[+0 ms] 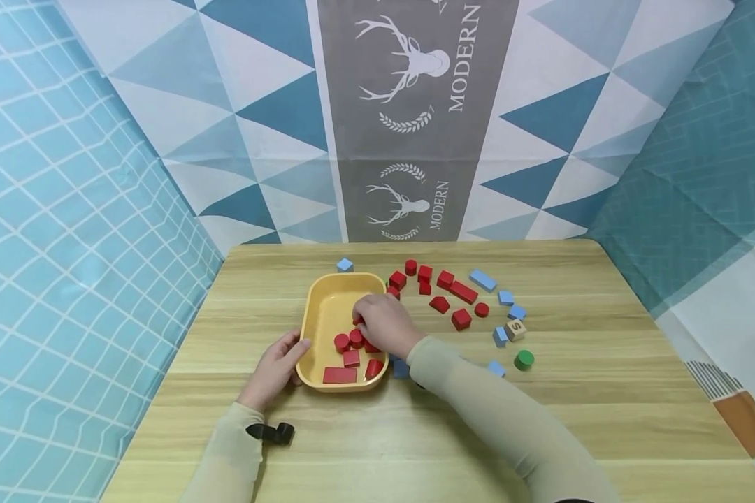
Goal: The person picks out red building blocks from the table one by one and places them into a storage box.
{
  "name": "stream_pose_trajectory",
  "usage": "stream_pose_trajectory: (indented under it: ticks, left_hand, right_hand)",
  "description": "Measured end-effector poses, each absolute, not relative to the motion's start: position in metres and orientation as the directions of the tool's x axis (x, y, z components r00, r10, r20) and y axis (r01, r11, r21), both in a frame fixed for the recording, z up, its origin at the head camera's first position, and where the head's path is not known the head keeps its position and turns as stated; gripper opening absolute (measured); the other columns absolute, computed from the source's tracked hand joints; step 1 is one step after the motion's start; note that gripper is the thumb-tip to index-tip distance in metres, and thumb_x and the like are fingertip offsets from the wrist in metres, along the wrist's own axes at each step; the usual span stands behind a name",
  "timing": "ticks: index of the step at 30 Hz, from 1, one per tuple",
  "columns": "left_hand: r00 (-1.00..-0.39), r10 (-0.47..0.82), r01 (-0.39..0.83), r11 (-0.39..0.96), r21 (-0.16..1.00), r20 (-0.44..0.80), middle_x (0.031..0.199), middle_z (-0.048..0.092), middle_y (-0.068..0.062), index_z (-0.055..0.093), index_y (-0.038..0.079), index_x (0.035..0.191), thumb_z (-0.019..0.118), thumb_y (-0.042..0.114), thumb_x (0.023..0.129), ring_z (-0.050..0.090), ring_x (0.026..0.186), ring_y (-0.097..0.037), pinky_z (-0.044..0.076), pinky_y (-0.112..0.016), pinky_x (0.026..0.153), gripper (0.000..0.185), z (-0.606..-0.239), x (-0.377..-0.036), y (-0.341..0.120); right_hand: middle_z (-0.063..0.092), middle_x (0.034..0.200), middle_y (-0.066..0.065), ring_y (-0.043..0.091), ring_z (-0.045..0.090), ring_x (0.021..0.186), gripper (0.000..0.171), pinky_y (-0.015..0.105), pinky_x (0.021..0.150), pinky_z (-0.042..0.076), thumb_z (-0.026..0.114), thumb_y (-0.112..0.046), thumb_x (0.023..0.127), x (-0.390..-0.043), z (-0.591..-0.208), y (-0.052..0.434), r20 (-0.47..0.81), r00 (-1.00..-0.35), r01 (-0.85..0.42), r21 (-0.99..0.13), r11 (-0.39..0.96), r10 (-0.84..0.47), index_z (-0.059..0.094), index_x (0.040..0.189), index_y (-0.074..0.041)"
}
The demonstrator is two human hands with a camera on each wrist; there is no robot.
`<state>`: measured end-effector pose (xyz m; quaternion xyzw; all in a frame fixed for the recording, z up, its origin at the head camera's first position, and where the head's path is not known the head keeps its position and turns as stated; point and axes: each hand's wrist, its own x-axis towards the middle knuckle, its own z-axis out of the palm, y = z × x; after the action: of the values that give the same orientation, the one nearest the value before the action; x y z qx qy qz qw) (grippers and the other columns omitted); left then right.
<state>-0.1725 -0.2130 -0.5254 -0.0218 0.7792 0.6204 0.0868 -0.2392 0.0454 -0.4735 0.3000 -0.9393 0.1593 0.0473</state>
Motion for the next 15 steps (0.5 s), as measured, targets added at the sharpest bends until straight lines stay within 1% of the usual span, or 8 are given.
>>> stream_pose_trajectory:
  ticks: [4, 10, 15]
  left_hand:
    - [-0.985, 0.073, -0.137, 0.224, 0.965, -0.157, 0.108, 0.071, -0.018, 0.055, 0.013, 0.155, 0.065, 0.043, 0.107, 0.06, 0.06, -0.016, 0.052, -0.028, 0.05, 0.057, -0.5254, -0.1732, -0.213]
    - [-0.985, 0.073, -0.137, 0.228, 0.964, -0.157, 0.108, 0.072, -0.018, 0.054, 0.012, 0.155, 0.064, 0.041, 0.108, 0.059, 0.06, -0.016, 0.052, -0.028, 0.051, 0.057, -0.5255, -0.1726, -0.213]
    - [-0.985, 0.075, -0.135, 0.234, 0.963, -0.156, 0.106, 0.071, -0.018, 0.054, 0.012, 0.155, 0.063, 0.04, 0.108, 0.059, 0.059, -0.016, 0.052, -0.028, 0.051, 0.056, -0.5256, -0.1728, -0.2121]
  right_hand:
    - [0.075, 0.102, -0.001, 0.021, 0.069, 0.102, 0.007, 0.041, 0.096, 0.053, 0.078, -0.02, 0.098, -0.2393, -0.475, 0.0443, 0.188, -0.814, -0.581, -0.268, 0.768, -0.55, 0.072, 0.101, -0.018]
    - [0.074, 0.103, 0.0, 0.023, 0.068, 0.103, 0.008, 0.041, 0.097, 0.053, 0.078, -0.018, 0.098, -0.2364, -0.4773, 0.0445, 0.211, -0.807, -0.59, -0.25, 0.768, -0.551, 0.071, 0.1, -0.017]
    - [0.075, 0.102, 0.0, 0.024, 0.068, 0.104, 0.005, 0.041, 0.099, 0.053, 0.078, -0.017, 0.097, -0.2362, -0.4794, 0.045, 0.229, -0.802, -0.595, -0.235, 0.769, -0.551, 0.073, 0.099, -0.016]
